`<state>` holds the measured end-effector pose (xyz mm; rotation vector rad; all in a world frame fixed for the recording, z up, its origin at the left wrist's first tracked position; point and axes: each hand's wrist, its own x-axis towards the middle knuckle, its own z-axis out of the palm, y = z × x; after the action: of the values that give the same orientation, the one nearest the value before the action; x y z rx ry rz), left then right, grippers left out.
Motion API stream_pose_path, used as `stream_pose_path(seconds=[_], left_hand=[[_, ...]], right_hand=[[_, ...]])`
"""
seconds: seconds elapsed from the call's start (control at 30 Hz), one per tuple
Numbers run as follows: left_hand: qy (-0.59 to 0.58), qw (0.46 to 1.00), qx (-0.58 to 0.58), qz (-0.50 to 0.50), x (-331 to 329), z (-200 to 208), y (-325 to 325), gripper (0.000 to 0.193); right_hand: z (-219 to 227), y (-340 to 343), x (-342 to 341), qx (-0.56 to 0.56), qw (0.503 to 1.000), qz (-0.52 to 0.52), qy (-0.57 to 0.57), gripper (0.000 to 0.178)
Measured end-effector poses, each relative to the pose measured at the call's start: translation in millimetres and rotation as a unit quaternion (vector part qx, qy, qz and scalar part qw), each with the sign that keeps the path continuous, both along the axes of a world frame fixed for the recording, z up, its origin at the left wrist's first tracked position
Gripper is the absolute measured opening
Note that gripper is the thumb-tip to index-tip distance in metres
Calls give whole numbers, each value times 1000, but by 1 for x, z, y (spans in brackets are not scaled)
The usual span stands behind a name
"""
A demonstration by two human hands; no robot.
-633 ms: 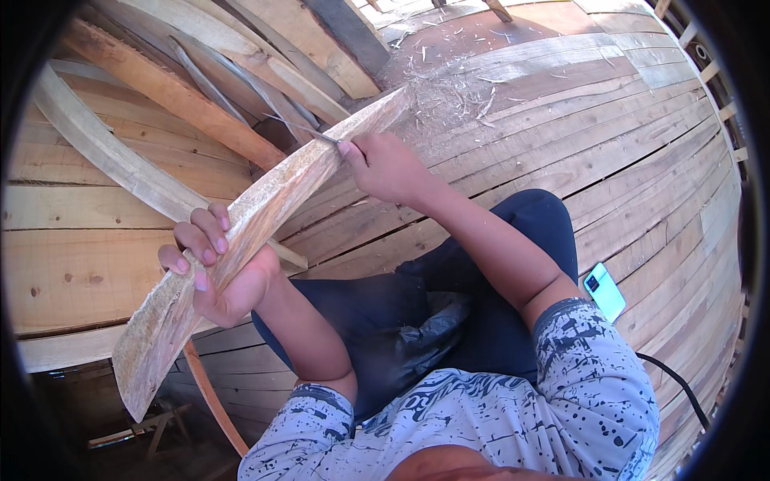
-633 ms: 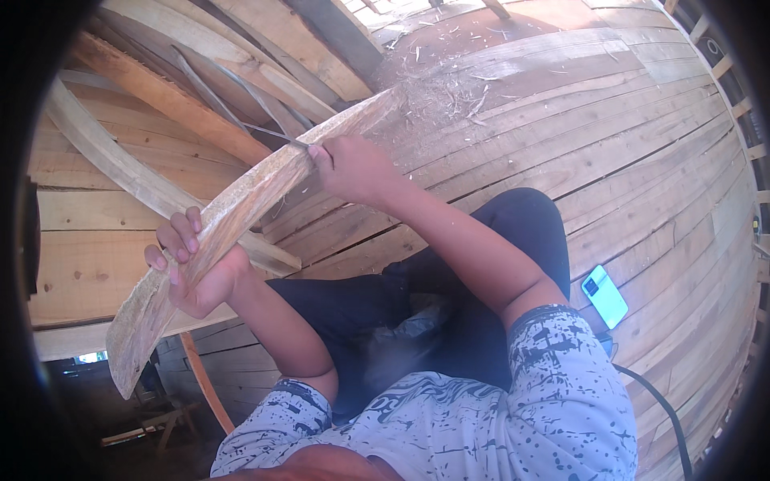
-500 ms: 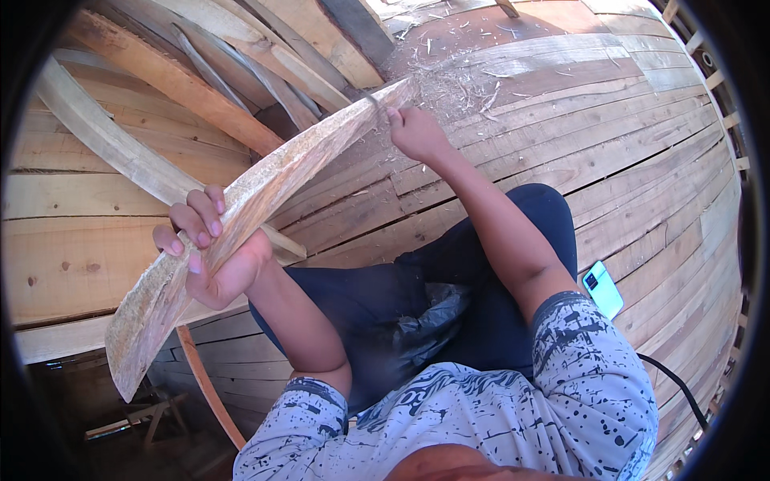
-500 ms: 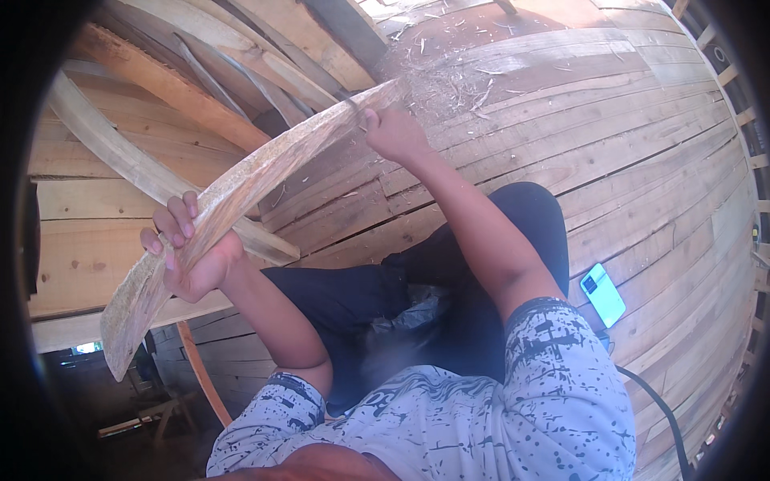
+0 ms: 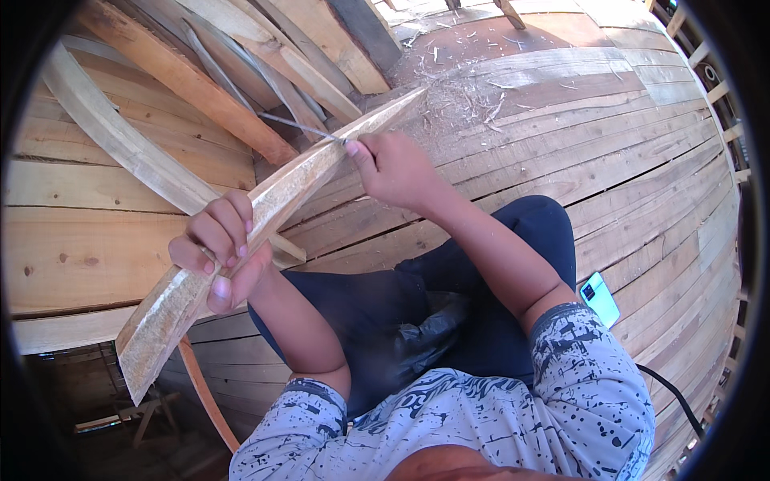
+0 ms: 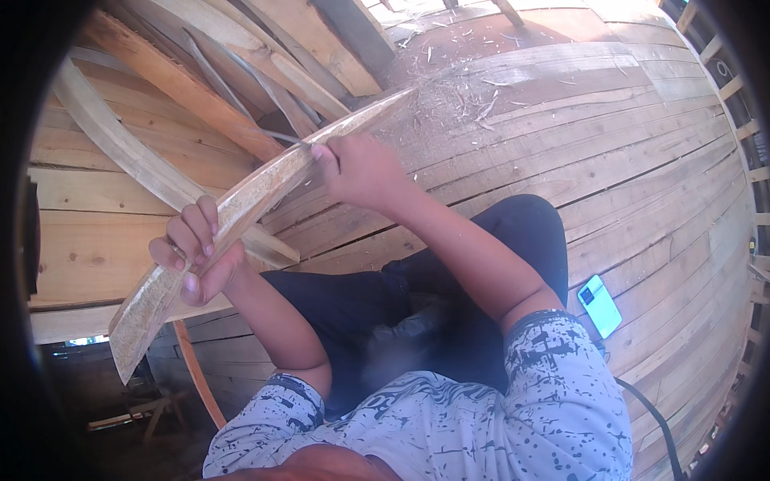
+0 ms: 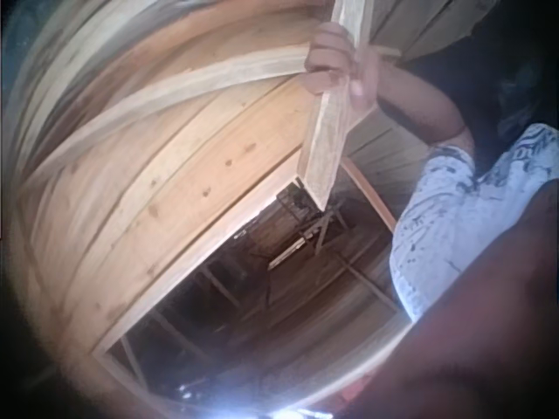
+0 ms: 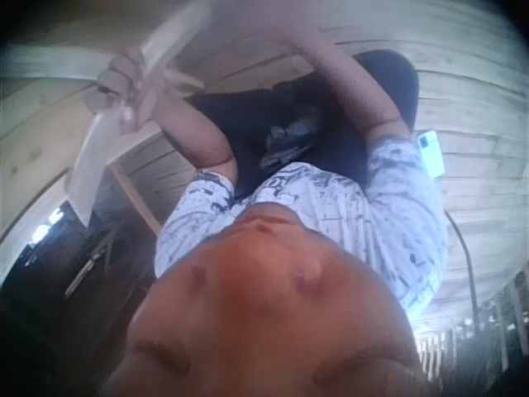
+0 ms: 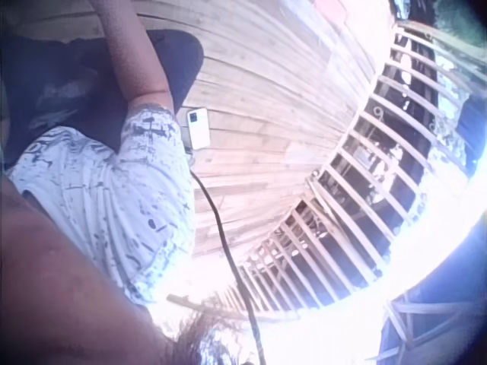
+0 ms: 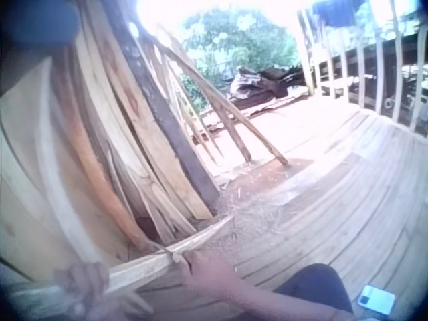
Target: The person sits on a wooden floor and uses a knife to carve a long, curved piece of wood. They hold the wood with their left hand and shave off thin strips with the knife in their right hand, working along the length of the piece.
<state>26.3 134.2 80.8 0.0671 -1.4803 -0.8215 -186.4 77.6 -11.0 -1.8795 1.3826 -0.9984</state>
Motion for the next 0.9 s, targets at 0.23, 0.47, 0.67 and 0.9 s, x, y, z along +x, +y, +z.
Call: stream_pose_path(seconds=[0.23,0.47,0.67,0.9], left_hand=[[3,1000,0,7,-3,4,-2,20],[-25,999,-32,-11,-15,12,-7,23],[-54,997,-38,-49,-16,12,-5,22],[1,999,25,24,-8,12,4,29]], right_hand=[[-14,-11,-7,18,1000,-4,5,49],[-54,-55,-52,146,985,-94,12,49],[-34,-27,-26,42,999,-24,-26,50],[-22,-17,-8,39,998,4,-41,50]])
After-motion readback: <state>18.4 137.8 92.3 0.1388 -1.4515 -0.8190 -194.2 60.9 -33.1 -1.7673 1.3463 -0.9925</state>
